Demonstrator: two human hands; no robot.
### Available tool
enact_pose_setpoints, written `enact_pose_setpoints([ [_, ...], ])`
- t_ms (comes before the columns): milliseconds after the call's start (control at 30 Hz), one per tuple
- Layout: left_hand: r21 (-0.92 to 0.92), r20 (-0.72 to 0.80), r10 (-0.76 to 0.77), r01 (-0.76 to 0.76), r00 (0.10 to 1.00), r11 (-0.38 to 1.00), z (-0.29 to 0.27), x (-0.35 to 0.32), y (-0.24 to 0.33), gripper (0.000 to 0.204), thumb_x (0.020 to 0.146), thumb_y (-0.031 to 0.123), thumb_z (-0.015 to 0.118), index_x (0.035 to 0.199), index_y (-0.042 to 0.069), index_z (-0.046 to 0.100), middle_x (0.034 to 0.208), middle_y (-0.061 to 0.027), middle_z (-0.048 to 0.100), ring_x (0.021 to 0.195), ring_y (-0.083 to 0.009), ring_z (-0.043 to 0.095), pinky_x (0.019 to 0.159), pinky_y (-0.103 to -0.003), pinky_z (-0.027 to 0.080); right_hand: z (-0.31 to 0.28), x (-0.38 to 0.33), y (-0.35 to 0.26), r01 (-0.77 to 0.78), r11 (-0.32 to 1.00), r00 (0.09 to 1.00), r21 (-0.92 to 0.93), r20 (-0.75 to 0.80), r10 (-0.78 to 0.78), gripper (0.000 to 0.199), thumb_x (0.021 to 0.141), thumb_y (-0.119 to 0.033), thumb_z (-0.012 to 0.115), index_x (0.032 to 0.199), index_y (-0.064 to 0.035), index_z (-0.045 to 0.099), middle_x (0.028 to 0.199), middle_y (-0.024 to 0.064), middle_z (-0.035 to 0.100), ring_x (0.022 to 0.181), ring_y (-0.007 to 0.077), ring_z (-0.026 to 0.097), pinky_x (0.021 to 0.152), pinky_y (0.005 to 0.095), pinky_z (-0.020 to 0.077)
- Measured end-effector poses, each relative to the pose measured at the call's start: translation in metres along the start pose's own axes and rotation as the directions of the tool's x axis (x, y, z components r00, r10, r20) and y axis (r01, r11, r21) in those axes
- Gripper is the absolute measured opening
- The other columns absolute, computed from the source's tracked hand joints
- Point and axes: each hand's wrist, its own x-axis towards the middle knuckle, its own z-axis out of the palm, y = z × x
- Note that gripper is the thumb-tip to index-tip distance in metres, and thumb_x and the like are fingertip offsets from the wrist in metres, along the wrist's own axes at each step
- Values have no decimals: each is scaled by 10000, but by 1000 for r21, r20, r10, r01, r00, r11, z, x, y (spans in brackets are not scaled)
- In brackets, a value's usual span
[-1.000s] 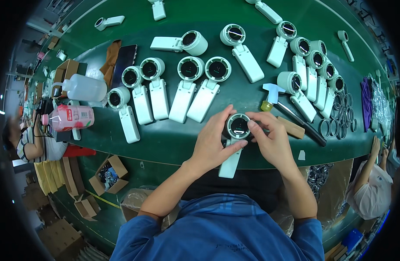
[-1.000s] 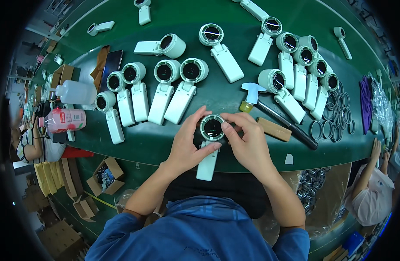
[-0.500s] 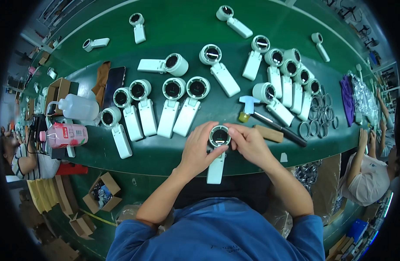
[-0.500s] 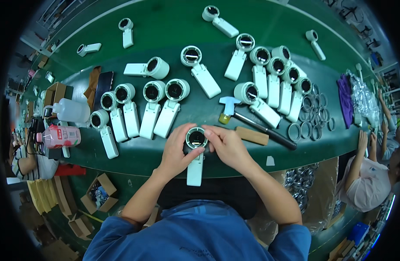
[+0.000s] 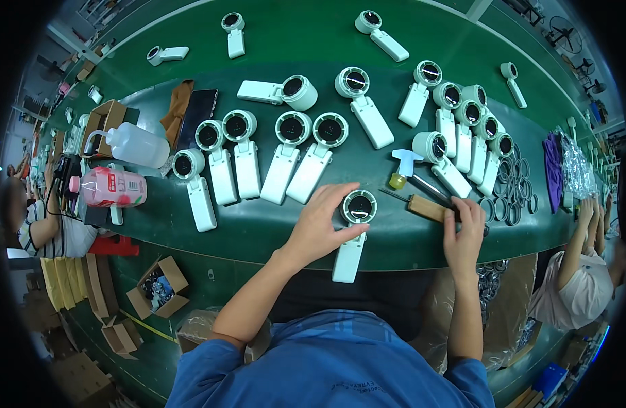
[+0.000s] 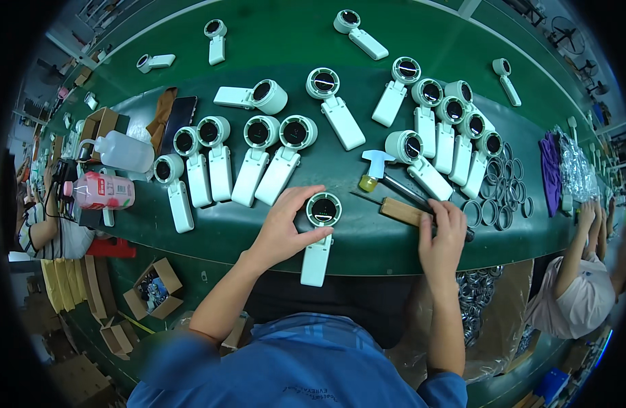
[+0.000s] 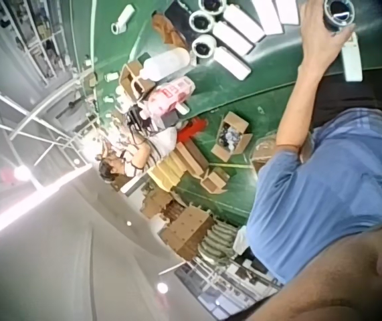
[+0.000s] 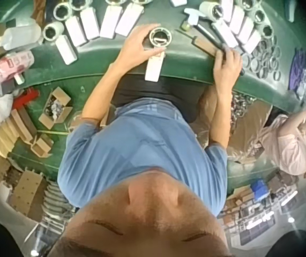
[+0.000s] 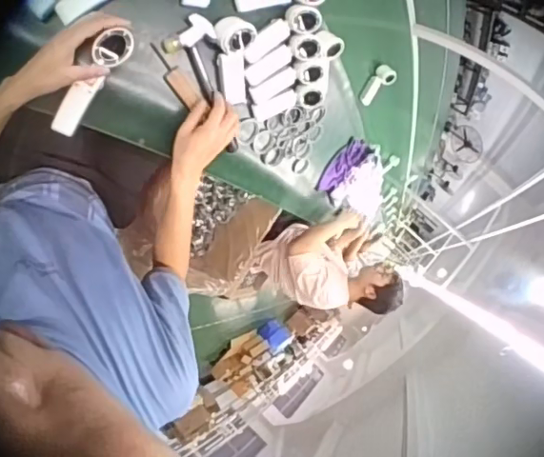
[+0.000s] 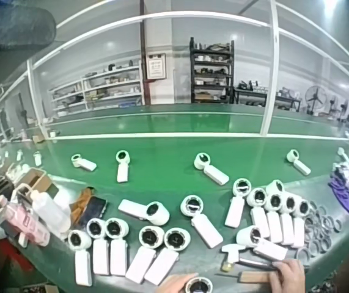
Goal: Assembling plastic and metal components using hand tools on a manufacturing line.
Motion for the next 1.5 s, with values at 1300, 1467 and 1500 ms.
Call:
enact_pose_setpoints([
  [1300, 34, -40, 45, -43, 998, 998, 0, 1, -8, 690, 757, 275, 871, 1340, 43, 583, 1247, -155, 642, 1171, -342, 594, 1012, -416, 477, -35, -46, -19, 17, 983, 998, 183, 53, -27, 271, 896, 23, 669, 1164, 21, 708, 921, 168, 685, 760, 323, 663, 711, 362, 540],
  [1467, 105, -70, 89, -81, 994, 991, -1, 3, 4, 683, 754, 298, 864, 1326, 53, 582, 1215, -142, 647, 1128, -344, 600, 990, -418, 491, -17, -18, -4, -159, 947, 960, 279, 266, 83, 256, 942, -35, 643, 1184, 43, 678, 949, 172, 677, 810, 325, 648, 758, 366, 519],
  [1500, 208, -44, 127, -116, 991, 971, 0, 5, 4, 678, 754, 305, 860, 1318, 53, 582, 1201, -141, 649, 1115, -347, 601, 977, -420, 499, -12, -13, -1, -134, 941, 966, 310, 251, 55, 256, 942, -35, 643, 1184, 43, 678, 949, 172, 677, 810, 325, 648, 758, 366, 519],
])
